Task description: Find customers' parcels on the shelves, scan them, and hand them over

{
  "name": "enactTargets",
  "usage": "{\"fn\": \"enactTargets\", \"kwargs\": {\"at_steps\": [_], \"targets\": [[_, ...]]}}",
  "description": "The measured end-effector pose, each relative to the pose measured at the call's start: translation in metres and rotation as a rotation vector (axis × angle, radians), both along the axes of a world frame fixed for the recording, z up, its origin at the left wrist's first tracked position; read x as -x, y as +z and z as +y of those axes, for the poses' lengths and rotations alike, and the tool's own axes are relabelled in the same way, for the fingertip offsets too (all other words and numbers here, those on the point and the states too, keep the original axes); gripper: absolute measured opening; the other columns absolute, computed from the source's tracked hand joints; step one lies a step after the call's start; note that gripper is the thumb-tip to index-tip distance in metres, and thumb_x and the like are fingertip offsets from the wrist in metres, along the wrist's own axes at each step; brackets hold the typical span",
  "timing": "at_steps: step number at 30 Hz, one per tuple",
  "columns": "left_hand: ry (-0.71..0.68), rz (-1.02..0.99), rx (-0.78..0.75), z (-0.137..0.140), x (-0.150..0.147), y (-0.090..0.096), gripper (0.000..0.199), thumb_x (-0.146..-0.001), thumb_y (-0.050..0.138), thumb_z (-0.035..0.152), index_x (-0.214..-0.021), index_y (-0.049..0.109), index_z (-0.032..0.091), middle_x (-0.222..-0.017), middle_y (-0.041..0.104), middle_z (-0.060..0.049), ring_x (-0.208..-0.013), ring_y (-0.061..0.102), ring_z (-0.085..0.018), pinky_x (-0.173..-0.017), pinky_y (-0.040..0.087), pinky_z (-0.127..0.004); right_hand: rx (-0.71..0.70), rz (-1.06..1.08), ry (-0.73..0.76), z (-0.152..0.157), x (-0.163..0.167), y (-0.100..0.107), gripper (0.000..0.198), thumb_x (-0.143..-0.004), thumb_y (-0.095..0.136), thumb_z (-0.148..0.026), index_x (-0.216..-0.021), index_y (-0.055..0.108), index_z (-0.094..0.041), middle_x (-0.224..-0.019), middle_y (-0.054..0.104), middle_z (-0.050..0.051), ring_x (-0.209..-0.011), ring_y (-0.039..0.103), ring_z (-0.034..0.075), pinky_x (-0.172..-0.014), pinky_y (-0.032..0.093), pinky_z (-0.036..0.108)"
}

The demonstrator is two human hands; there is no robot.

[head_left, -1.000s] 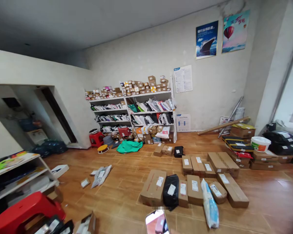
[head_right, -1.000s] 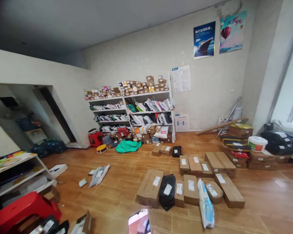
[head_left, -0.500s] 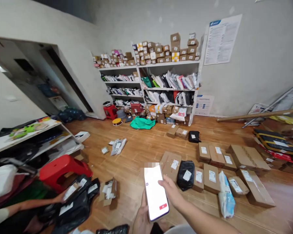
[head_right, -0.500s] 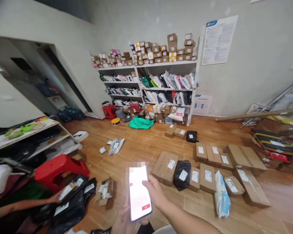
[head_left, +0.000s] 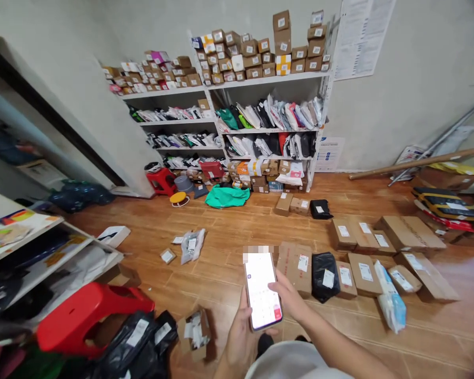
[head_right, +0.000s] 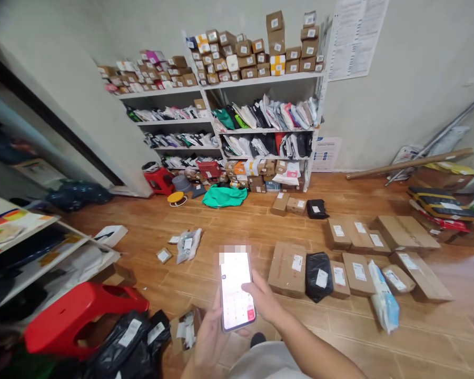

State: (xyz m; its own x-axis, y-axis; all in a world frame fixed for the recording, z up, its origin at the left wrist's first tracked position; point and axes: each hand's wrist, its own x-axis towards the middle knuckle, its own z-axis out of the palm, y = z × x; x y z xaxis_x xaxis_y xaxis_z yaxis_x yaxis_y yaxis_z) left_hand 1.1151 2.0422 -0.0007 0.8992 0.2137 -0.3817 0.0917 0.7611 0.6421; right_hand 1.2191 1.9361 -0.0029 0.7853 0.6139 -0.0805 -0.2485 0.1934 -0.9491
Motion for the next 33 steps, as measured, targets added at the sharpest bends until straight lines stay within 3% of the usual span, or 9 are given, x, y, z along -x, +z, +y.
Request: {"fn": "enactTargets", "kwargs": {"at_steps": [3, 9, 13, 16, 19, 24, 33], "targets": [[-0.024, 0.001, 0.022, 0.041, -0.014, 0.002, 0.079, -0.078, 0.060, 0.032, -0.149, 0.026, 0.035, -0.124, 0.062, -0.009, -0.103, 0.060, -0.029, -0.073, 0.055, -0.036, -0.010, 0.000, 0.015, 0.025, -0.006, -0.004, 0.037, -0.077, 0.052, -0.025, -0.112, 0.062, -0.019, -0.090, 0.066, 0.002, -0.087, 0.058, 0.023, -0.077, 0.042, 0.033], [-0.208, -0.039, -0.052, 0.099, -0.049, -0.003, 0.080, -0.080, 0.056, 0.040, -0.151, 0.019, 0.031, -0.122, 0.061, -0.014, -0.094, 0.062, -0.033, -0.059, 0.055, -0.038, 0.026, 0.048, -0.079, 0.080, -0.026, -0.007, 0.033, -0.083, 0.054, -0.034, -0.110, 0.061, -0.017, -0.081, 0.065, 0.002, -0.071, 0.058, 0.019, -0.062, 0.042, 0.029], [-0.237, -0.065, -0.090, 0.125, -0.080, -0.016, 0.086, -0.076, 0.062, 0.040, -0.151, 0.019, 0.033, -0.134, 0.054, -0.011, -0.108, 0.056, -0.034, -0.071, 0.055, -0.038, 0.094, 0.058, -0.221, 0.122, -0.055, -0.011, 0.034, -0.079, 0.066, -0.045, -0.097, 0.060, -0.016, -0.079, 0.064, 0.003, -0.068, 0.057, 0.019, -0.061, 0.043, 0.030], [-0.248, -0.073, -0.107, 0.145, -0.113, -0.027, 0.088, -0.074, 0.065, 0.041, -0.150, 0.021, 0.034, -0.137, 0.052, -0.010, -0.112, 0.054, -0.035, -0.076, 0.055, -0.039, 0.112, 0.054, -0.265, 0.145, -0.087, -0.016, 0.038, -0.079, 0.067, -0.048, -0.098, 0.059, -0.017, -0.082, 0.065, 0.004, -0.071, 0.059, 0.020, -0.064, 0.045, 0.031], [-0.258, -0.061, -0.062, 0.168, -0.155, -0.032, 0.085, -0.076, 0.063, 0.041, -0.150, 0.022, 0.035, -0.136, 0.053, -0.011, -0.111, 0.055, -0.036, -0.074, 0.055, -0.041, 0.064, 0.047, -0.201, 0.158, -0.130, -0.022, 0.034, -0.086, 0.050, -0.045, -0.103, 0.059, -0.017, -0.085, 0.067, 0.004, -0.073, 0.060, 0.021, -0.066, 0.045, 0.032], [-0.228, -0.032, -0.020, 0.208, -0.246, -0.028, 0.075, -0.082, 0.055, 0.035, -0.149, 0.023, 0.038, -0.132, 0.056, -0.007, -0.112, 0.056, -0.033, -0.078, 0.055, -0.042, 0.035, 0.006, -0.078, 0.174, -0.225, -0.023, 0.027, -0.079, 0.050, -0.025, -0.101, 0.065, -0.018, -0.096, 0.069, 0.003, -0.087, 0.060, 0.022, -0.076, 0.043, 0.032], [-0.268, -0.058, -0.027, 0.253, -0.411, -0.020, 0.082, -0.079, 0.057, 0.031, -0.151, 0.019, 0.036, -0.135, 0.054, -0.007, -0.112, 0.056, -0.033, -0.084, 0.054, -0.044, 0.045, 0.017, -0.197, 0.233, -0.373, -0.017, 0.033, -0.076, 0.065, -0.029, -0.107, 0.056, -0.020, -0.097, 0.068, 0.004, -0.086, 0.061, 0.023, -0.075, 0.046, 0.035]]}}
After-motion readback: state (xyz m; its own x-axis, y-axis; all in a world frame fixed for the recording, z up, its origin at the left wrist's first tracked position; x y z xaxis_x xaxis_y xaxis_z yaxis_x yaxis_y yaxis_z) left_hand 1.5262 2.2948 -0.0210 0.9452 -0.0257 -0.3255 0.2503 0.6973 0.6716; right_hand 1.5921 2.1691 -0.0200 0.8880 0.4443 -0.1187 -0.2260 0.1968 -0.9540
